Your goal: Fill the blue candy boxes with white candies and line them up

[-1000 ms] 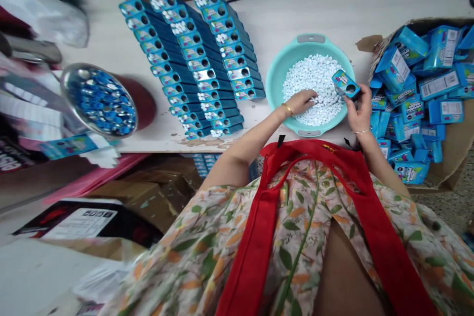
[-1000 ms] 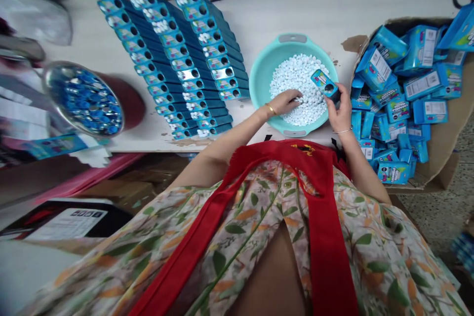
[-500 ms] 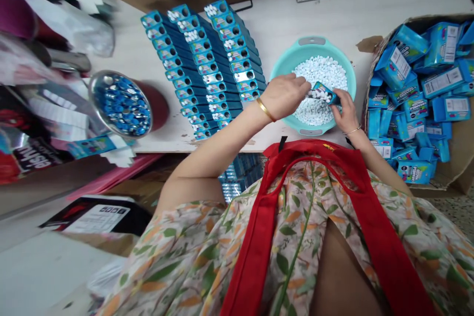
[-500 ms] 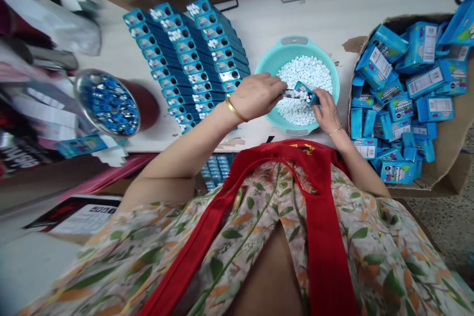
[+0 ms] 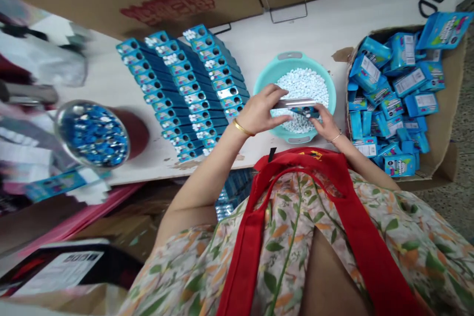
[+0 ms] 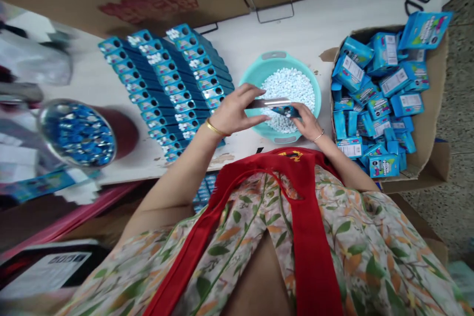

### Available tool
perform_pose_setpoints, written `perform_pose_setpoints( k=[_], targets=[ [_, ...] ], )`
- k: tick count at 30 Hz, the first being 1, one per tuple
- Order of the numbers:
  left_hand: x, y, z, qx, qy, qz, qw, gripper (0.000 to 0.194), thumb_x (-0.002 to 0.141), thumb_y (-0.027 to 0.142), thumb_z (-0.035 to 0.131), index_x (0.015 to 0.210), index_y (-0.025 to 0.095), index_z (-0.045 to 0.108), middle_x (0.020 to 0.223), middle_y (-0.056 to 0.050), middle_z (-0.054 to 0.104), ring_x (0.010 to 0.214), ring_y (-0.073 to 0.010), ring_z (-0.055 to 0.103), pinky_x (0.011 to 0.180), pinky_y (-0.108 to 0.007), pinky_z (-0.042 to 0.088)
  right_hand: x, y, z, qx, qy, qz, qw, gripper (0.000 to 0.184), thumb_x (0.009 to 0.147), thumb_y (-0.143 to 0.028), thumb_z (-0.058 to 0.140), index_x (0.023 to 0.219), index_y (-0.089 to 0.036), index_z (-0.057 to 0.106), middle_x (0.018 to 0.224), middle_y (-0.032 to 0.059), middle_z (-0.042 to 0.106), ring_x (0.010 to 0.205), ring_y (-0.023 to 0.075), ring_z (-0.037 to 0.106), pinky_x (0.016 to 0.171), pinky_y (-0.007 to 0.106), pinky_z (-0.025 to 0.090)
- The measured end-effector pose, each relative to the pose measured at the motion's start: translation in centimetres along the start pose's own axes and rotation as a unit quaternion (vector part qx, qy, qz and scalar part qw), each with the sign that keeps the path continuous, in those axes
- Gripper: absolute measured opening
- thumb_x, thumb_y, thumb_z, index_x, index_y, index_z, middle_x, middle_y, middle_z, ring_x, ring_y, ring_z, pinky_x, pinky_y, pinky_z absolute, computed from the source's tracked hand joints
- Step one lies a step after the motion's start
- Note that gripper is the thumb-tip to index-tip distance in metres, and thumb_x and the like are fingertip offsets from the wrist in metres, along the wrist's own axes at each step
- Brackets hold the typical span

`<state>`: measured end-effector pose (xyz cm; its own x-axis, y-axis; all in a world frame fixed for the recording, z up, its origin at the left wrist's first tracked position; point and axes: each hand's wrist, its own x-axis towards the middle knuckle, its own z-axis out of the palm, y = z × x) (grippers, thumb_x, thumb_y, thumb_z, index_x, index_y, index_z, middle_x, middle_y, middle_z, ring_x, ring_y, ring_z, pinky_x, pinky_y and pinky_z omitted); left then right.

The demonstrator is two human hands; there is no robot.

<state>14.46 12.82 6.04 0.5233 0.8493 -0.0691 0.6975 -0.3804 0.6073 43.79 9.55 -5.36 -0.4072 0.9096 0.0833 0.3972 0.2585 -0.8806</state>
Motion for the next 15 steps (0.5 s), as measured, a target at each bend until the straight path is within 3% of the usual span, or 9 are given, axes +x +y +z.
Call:
perform_pose_setpoints(
  k=[2, 4, 6, 8, 12, 14, 15],
  targets=[
    [0.5, -0.7, 2.1, -0.03, -0.017, 0.013, 0.999, 0.068, 0.096, 0.064, 0.075, 0.146, 0.018, 0.064, 0.137, -0.018, 0.069, 0.127, -0.035, 0.067, 0.105, -0.046, 0.059, 0.0, -1.0, 0.5, 0.012, -0.019, 0.005, 1.0, 0.058, 0.105, -0.066, 0.053, 0.143, -0.024, 0.066, 0.145, 0.0185, 0.076, 0.137, 0.0355, 0.072, 0.122, 0.062, 0.059],
    [0.8, -0.8, 3.7, -0.043, -0.05, 0.009, 0.998, 0.053, 0.1, 0.057, 0.071, 0.137, 0.02, 0.068, 0.129, -0.015, 0.072, 0.118, -0.032, 0.07, 0.1, -0.041, 0.059, 0.1, -1.8, 0.2, 0.018, -0.045, 0.013, 0.999, 0.066, 0.105, -0.076, 0.05, 0.142, -0.024, 0.067, 0.144, 0.0178, 0.077, 0.136, 0.0354, 0.073, 0.122, 0.061, 0.06],
    [0.5, -0.7, 4.3, -0.052, -0.065, -0.005, 0.997, 0.038, 0.103, 0.051, 0.066, 0.128, 0.022, 0.071, 0.119, -0.013, 0.074, 0.108, -0.0299, 0.071, 0.095, -0.04, 0.059, 0.8, -2.2, -1.6, 0.008, -0.059, 0.02, 0.998, 0.072, 0.103, -0.083, 0.052, 0.144, -0.026, 0.066, 0.147, 0.0149, 0.076, 0.136, 0.0336, 0.073, 0.121, 0.06, 0.062],
    [-0.8, -0.6, 3.7, -0.06, -0.042, -0.031, 0.997, 0.035, 0.102, 0.05, 0.065, 0.124, 0.024, 0.071, 0.117, -0.013, 0.074, 0.105, -0.03, 0.071, 0.093, -0.04, 0.06, 2.3, -1.9, -5.4, -0.03, -0.019, 0.014, 0.999, 0.071, 0.103, -0.084, 0.054, 0.146, -0.028, 0.064, 0.147, 0.0126, 0.076, 0.135, 0.0322, 0.072, 0.121, 0.06, 0.062],
    [-5.9, -1.2, 0.9, -0.048, 0.051, -0.124, 0.99, 0.032, 0.1, 0.053, 0.067, 0.119, 0.028, 0.071, 0.11, -0.01, 0.072, 0.098, -0.0305, 0.068, 0.088, -0.044, 0.06, 8.2, 1.9, -16.2, -0.182, 0.144, 0.019, 0.972, 0.057, 0.109, -0.07, 0.054, 0.143, -0.026, 0.065, 0.147, 0.0142, 0.071, 0.145, 0.0346, 0.064, 0.131, 0.069, 0.049],
    [-9.1, -2.1, -0.3, -0.03, 0.09, -0.172, 0.981, 0.03, 0.098, 0.055, 0.068, 0.115, 0.03, 0.071, 0.105, -0.009, 0.07, 0.094, -0.0307, 0.067, 0.085, -0.045, 0.06, 11.7, 4.7, -20.3, -0.266, 0.149, 0.083, 0.949, 0.047, 0.107, -0.059, 0.067, 0.134, -0.021, 0.069, 0.153, 0.019, 0.067, 0.151, 0.0375, 0.058, 0.136, 0.07, 0.042],
    [-10.7, -2.8, -0.7, -0.022, 0.106, -0.193, 0.975, 0.029, 0.097, 0.055, 0.069, 0.113, 0.031, 0.07, 0.103, -0.008, 0.069, 0.093, -0.0308, 0.066, 0.083, -0.046, 0.059, 13.3, 6.0, -21.7, -0.297, 0.12, 0.116, 0.94, 0.049, 0.102, -0.055, 0.076, 0.133, -0.018, 0.07, 0.152, 0.0216, 0.068, 0.15, 0.0407, 0.058, 0.135, 0.074, 0.041]
  ],
)
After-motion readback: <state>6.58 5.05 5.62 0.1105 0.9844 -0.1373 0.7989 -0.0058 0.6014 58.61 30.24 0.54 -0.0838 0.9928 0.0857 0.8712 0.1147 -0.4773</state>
